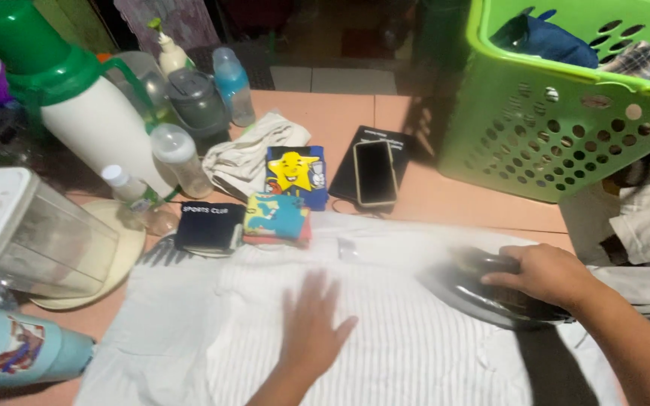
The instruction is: Iron and fold a yellow shirt and a striped shirt, then store them in a drawer.
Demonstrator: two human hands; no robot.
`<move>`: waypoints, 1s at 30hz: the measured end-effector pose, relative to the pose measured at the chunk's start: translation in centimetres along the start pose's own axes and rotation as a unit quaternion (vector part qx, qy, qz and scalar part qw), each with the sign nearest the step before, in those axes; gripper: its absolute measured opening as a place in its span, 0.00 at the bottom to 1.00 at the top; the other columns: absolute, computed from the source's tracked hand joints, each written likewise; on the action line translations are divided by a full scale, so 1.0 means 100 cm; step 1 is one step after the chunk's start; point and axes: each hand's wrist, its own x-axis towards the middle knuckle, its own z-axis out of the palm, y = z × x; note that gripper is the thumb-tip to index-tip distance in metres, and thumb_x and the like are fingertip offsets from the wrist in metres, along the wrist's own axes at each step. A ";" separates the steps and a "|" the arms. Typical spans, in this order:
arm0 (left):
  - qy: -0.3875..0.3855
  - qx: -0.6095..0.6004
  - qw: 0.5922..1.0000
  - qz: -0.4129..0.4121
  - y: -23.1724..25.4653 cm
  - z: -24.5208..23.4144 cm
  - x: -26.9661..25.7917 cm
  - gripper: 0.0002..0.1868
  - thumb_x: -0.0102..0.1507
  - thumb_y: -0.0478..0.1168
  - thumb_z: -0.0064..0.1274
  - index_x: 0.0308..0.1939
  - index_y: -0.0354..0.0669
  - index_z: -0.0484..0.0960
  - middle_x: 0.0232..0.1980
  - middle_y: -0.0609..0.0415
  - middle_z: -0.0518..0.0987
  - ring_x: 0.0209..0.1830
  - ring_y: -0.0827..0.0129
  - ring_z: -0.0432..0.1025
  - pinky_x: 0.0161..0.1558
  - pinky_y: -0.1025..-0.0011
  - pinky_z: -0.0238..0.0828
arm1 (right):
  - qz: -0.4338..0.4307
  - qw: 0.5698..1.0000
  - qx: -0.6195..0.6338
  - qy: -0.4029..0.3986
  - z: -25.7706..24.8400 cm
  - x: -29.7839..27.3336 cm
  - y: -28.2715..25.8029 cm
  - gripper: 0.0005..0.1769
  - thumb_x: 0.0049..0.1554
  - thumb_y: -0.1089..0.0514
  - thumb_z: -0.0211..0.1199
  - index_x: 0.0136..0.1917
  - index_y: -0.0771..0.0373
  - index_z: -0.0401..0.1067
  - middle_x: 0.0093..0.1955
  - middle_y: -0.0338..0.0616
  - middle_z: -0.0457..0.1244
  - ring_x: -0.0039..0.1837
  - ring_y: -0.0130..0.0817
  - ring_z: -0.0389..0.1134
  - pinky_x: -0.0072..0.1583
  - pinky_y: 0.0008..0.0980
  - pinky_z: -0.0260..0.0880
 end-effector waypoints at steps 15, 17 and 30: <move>-0.087 0.068 0.991 -0.080 -0.007 -0.003 -0.012 0.44 0.62 0.61 0.52 0.74 0.43 0.58 0.82 0.43 0.51 0.79 0.52 0.43 0.71 0.40 0.29 | -0.072 0.993 -0.073 -0.049 -0.015 -0.005 -0.045 0.35 0.45 0.21 0.62 0.55 0.44 0.75 0.48 0.37 0.73 0.52 0.34 0.75 0.55 0.38 0.76; -0.017 0.133 0.985 -0.106 -0.012 -0.004 -0.020 0.43 0.59 0.62 0.53 0.74 0.48 0.62 0.81 0.45 0.53 0.79 0.54 0.44 0.70 0.37 0.28 | -0.043 0.999 -0.009 0.031 -0.011 -0.004 -0.053 0.35 0.50 0.21 0.62 0.54 0.49 0.78 0.46 0.44 0.72 0.52 0.43 0.73 0.54 0.42 0.73; 0.041 0.078 0.858 -0.506 -0.115 -0.020 -0.051 0.18 0.70 0.54 0.45 0.51 0.46 0.78 0.47 0.44 0.83 0.53 0.45 0.75 0.56 0.49 0.69 | -0.110 0.988 -0.093 -0.052 -0.017 0.000 -0.052 0.36 0.47 0.20 0.60 0.55 0.46 0.78 0.44 0.38 0.74 0.50 0.33 0.76 0.55 0.36 0.75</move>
